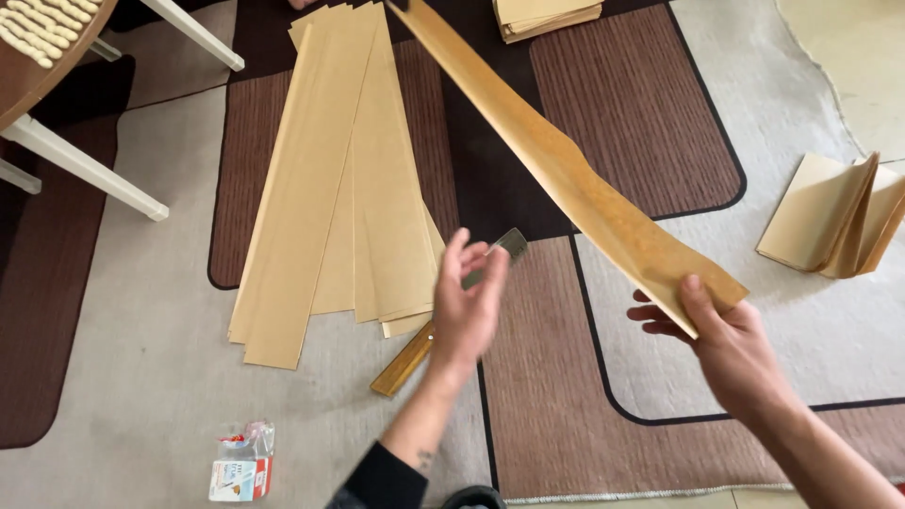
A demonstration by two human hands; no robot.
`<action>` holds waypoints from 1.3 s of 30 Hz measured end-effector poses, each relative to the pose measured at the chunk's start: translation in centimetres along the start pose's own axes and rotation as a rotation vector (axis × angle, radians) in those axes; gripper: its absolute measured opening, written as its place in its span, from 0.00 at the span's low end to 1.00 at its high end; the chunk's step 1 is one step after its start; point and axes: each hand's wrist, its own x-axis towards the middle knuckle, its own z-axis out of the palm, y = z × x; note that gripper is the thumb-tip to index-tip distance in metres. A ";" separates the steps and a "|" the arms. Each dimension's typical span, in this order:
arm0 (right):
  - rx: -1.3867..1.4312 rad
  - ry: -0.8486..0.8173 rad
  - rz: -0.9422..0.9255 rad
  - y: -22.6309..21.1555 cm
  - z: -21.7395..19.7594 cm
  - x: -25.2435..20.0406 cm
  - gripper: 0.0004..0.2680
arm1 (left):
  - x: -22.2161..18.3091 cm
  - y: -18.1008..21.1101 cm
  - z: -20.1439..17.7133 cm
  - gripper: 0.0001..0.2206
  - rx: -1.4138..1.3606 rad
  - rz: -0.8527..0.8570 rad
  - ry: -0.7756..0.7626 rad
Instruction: Folding long strips of baking paper and cutting them into smaller rectangular sheets using a large knife.
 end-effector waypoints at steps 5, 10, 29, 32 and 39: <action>-0.218 -0.083 -0.049 3.9 -4.8 2.6 0.19 | 4.0 2.4 -3.2 0.52 -0.347 -0.338 -0.024; -0.360 -0.214 -0.024 7.7 -10.1 5.7 0.21 | 8.6 -1.8 -5.5 0.14 -0.776 -0.334 -0.011; -0.669 -0.010 0.259 11.5 -15.8 8.8 0.19 | 5.7 -3.3 -8.7 0.30 -0.872 -0.324 0.172; -0.628 0.063 0.197 11.6 -16.2 8.6 0.18 | 5.7 -4.1 -8.3 0.26 -0.876 -0.352 0.198; -0.516 0.237 0.035 11.6 -16.2 8.5 0.16 | 5.9 -6.2 -8.1 0.16 -0.880 -0.410 0.273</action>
